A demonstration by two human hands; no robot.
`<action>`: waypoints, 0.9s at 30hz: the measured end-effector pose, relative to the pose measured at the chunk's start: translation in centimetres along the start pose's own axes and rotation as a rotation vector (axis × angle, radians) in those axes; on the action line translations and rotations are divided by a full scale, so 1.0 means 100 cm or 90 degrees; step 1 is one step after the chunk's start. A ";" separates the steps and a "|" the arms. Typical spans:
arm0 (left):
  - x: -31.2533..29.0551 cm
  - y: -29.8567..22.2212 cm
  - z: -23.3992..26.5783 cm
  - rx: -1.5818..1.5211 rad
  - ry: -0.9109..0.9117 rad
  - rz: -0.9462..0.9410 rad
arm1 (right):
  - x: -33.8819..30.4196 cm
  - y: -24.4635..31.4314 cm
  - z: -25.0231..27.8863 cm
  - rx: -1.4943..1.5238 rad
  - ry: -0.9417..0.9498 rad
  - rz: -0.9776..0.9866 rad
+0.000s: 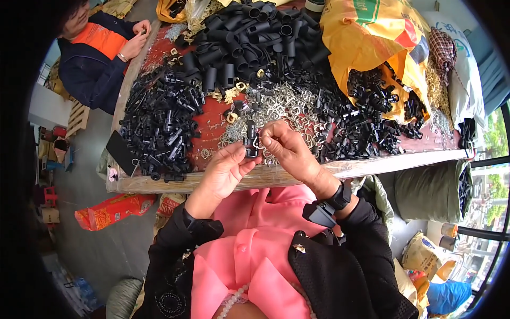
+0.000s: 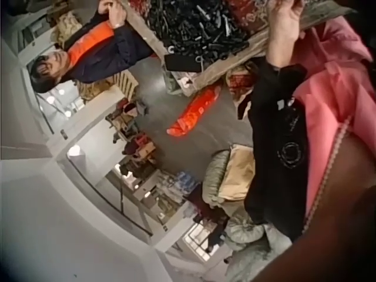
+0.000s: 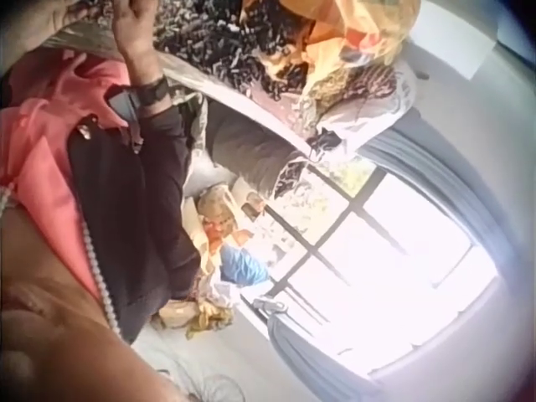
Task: Manual assembly of small black plastic and metal components at a workbench.
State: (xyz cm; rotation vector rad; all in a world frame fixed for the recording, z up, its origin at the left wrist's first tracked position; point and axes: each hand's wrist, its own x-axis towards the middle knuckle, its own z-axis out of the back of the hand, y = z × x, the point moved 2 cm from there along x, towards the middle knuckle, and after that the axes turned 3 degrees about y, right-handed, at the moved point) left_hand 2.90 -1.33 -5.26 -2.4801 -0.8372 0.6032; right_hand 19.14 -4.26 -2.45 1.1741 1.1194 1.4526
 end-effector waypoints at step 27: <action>-0.003 0.002 0.000 -0.010 0.124 -0.049 | -0.012 -0.002 -0.009 0.190 0.061 -0.038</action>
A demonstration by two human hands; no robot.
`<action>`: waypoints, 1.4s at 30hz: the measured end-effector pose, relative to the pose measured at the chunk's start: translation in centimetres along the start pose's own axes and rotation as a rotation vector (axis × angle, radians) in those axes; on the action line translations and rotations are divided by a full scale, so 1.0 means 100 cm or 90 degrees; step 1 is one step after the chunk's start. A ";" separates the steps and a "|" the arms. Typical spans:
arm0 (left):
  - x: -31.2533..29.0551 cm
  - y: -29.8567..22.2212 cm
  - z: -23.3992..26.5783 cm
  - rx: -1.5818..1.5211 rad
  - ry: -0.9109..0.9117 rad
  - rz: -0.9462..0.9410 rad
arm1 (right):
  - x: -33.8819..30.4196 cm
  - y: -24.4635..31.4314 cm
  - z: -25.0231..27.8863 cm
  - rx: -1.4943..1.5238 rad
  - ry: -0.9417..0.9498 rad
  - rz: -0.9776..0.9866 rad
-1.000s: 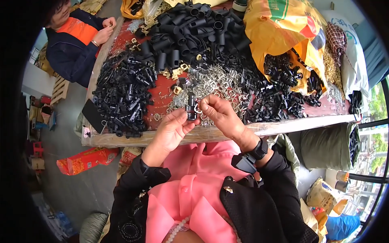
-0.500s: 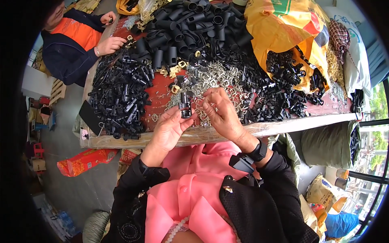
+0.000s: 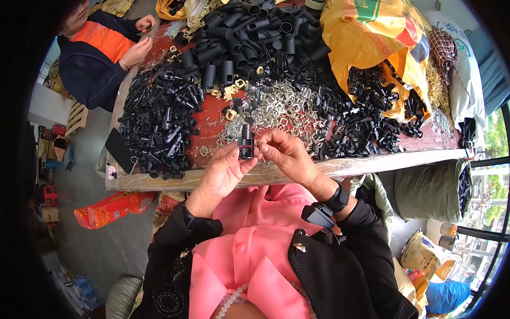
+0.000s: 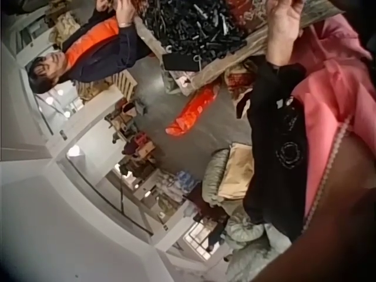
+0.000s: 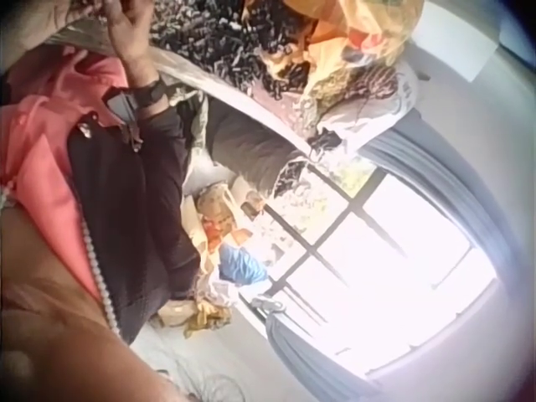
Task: Manual assembly of small black plastic and metal components at a workbench.
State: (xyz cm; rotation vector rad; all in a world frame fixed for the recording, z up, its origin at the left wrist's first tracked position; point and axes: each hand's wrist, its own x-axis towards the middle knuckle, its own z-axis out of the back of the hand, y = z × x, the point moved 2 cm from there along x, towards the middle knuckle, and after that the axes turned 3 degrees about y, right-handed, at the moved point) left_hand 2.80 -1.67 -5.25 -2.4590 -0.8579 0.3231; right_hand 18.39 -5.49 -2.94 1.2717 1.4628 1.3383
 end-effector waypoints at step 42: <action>-0.027 -0.040 0.039 0.090 -0.308 -0.054 | 0.112 -0.040 -0.012 -0.683 0.051 0.239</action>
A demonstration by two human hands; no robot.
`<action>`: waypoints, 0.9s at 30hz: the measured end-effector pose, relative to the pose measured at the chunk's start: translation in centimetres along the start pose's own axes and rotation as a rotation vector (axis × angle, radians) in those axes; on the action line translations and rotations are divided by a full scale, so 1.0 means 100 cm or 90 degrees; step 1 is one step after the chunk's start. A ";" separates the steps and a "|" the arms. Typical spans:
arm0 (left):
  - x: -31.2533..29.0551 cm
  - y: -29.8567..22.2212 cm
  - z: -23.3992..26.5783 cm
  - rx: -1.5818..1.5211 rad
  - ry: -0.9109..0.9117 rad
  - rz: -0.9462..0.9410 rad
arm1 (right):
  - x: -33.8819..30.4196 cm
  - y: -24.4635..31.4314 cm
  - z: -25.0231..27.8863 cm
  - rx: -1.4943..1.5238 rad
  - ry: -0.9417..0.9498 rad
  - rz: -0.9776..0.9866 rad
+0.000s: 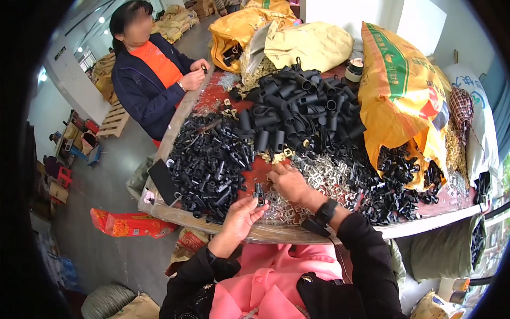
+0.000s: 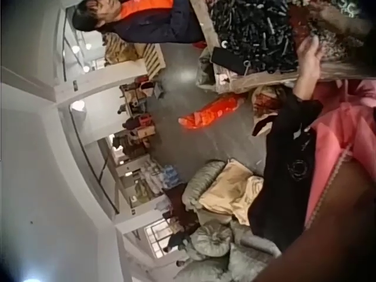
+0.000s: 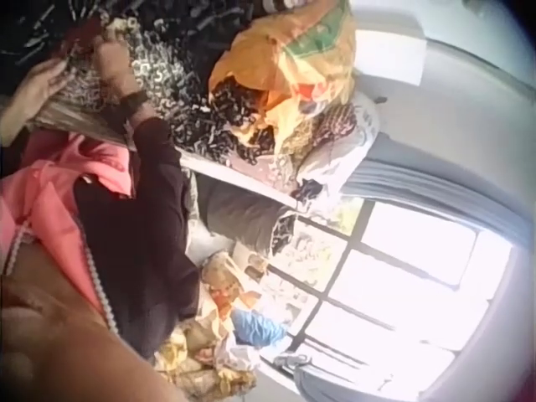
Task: Manual assembly of small black plastic and metal components at a workbench.
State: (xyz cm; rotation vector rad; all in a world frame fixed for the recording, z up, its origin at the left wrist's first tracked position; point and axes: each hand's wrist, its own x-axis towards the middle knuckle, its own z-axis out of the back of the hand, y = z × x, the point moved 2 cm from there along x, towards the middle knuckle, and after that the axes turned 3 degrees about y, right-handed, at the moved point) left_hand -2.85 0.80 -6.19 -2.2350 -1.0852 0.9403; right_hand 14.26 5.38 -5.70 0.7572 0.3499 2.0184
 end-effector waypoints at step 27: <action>0.034 0.050 -0.053 -0.124 0.193 0.140 | -0.102 0.022 0.067 0.419 0.005 -0.307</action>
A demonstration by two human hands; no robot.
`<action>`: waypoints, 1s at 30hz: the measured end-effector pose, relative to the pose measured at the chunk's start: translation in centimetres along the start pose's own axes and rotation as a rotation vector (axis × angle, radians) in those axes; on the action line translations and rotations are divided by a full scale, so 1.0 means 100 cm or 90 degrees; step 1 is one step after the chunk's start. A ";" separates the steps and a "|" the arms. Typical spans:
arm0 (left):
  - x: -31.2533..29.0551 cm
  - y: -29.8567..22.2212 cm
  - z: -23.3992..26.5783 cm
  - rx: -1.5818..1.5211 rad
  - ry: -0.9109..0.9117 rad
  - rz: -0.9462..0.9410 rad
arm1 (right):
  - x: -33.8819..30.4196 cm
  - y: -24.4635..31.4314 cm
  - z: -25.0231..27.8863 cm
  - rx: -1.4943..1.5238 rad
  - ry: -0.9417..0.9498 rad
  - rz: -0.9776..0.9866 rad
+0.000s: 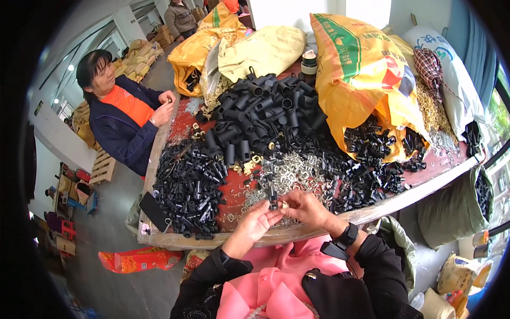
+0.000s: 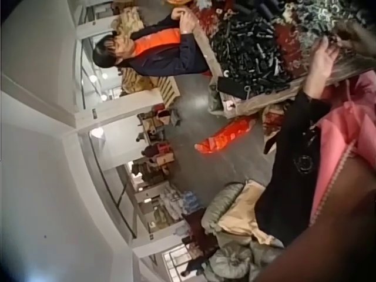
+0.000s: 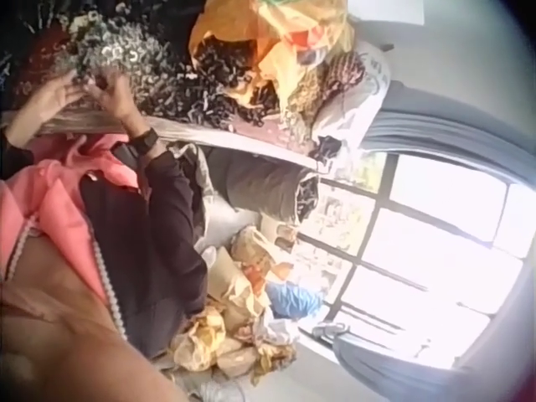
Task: Manual assembly of small black plastic and metal components at a workbench.
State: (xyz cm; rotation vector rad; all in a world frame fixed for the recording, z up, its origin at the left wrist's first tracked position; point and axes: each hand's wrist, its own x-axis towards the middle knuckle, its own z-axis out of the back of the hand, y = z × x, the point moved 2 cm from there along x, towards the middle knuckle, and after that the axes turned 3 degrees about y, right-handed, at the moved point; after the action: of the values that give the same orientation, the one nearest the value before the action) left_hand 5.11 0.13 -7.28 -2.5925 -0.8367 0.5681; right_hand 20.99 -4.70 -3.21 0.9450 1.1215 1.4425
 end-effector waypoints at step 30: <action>-0.057 -0.014 -0.014 0.166 0.101 0.166 | -0.019 0.060 -0.016 -0.328 0.059 0.450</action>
State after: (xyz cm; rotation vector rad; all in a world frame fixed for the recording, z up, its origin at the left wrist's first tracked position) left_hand 0.91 -2.56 -3.92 -2.4775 -0.3499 0.4960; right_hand 18.28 -7.06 2.19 0.9371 0.4199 2.2251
